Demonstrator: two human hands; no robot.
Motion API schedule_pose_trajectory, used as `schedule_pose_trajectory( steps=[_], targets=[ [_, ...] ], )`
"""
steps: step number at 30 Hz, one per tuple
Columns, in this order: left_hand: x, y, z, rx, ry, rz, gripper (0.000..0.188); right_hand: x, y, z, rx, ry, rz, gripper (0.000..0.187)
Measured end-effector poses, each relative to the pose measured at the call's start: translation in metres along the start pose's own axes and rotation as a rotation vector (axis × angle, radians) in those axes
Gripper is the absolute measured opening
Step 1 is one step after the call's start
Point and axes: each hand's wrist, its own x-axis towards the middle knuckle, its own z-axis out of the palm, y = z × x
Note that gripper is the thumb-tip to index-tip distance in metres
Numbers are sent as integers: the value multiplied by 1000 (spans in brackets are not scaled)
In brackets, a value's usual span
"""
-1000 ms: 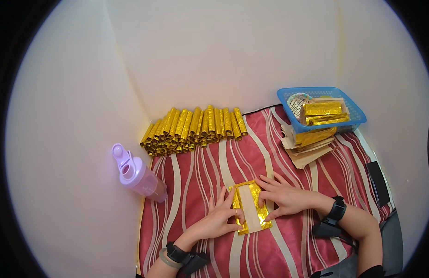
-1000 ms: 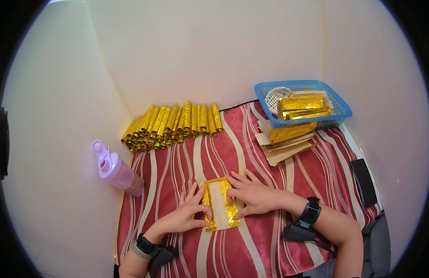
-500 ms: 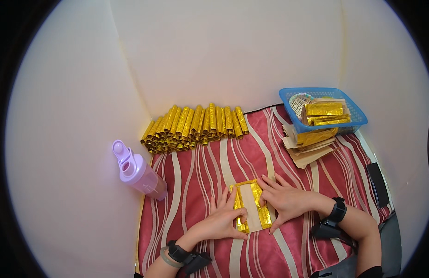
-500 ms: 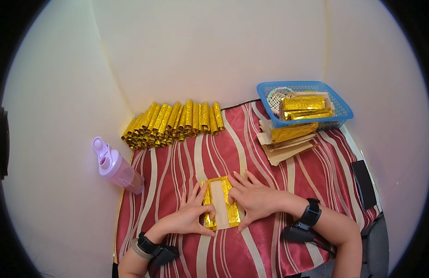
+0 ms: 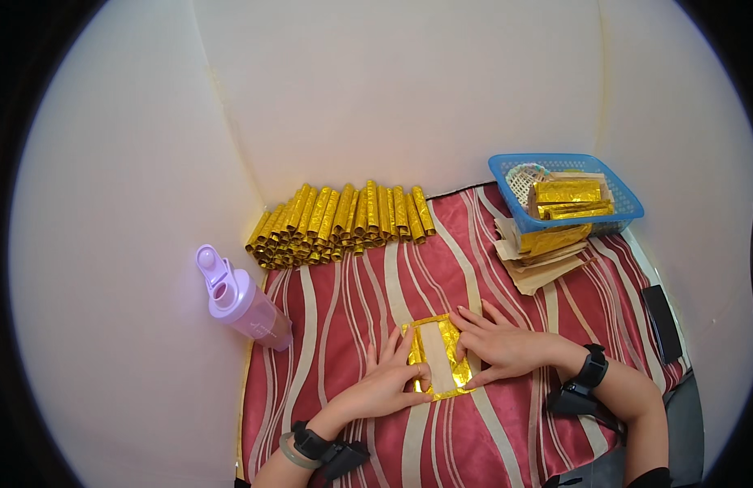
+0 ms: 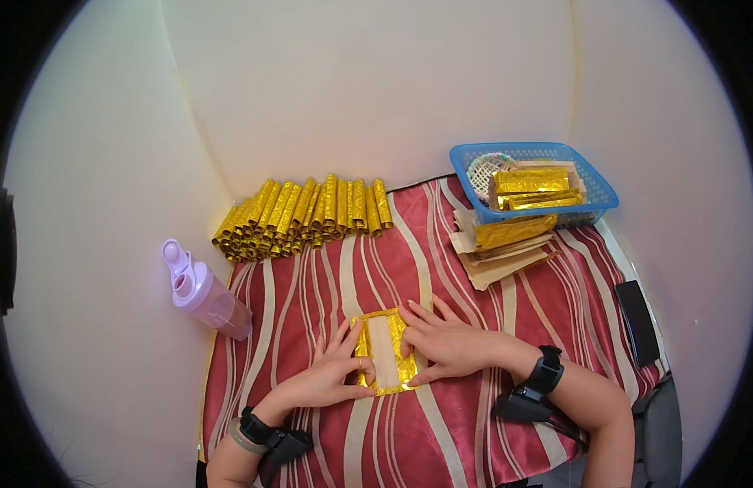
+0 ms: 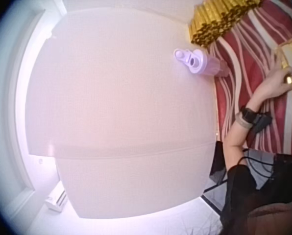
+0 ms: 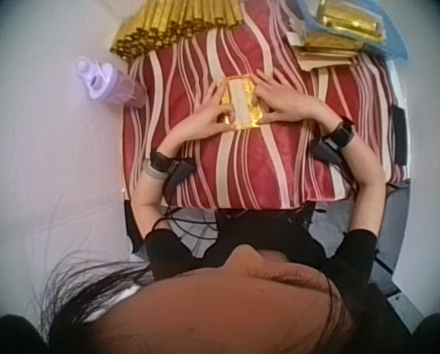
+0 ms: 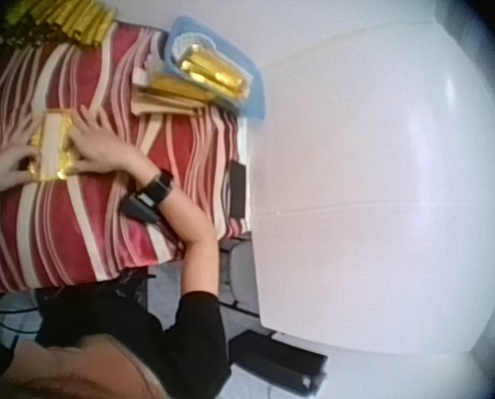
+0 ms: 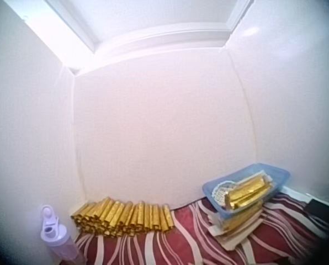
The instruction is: Folding sheets of gold foil paper into narrow strips and small bundles.
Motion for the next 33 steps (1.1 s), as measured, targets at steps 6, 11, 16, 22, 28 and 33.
schedule_pose_trajectory(
  steps=[6,11,16,22,28,33],
  targets=[
    [1,6,-1,90,13,-71,27,1,-1,0,-151,86,19,70],
    [-4,19,4,255,225,73,27,1,-1,0,-218,172,27,89],
    [0,37,18,381,419,423,28,2,-2,1,-212,193,33,93],
    [4,48,36,726,403,451,23,2,0,3,-195,204,38,94],
    [2,59,38,891,553,567,19,-1,-2,6,-299,246,34,97],
    [0,51,41,951,512,527,16,-3,-14,-3,-426,222,95,93]
  ],
)
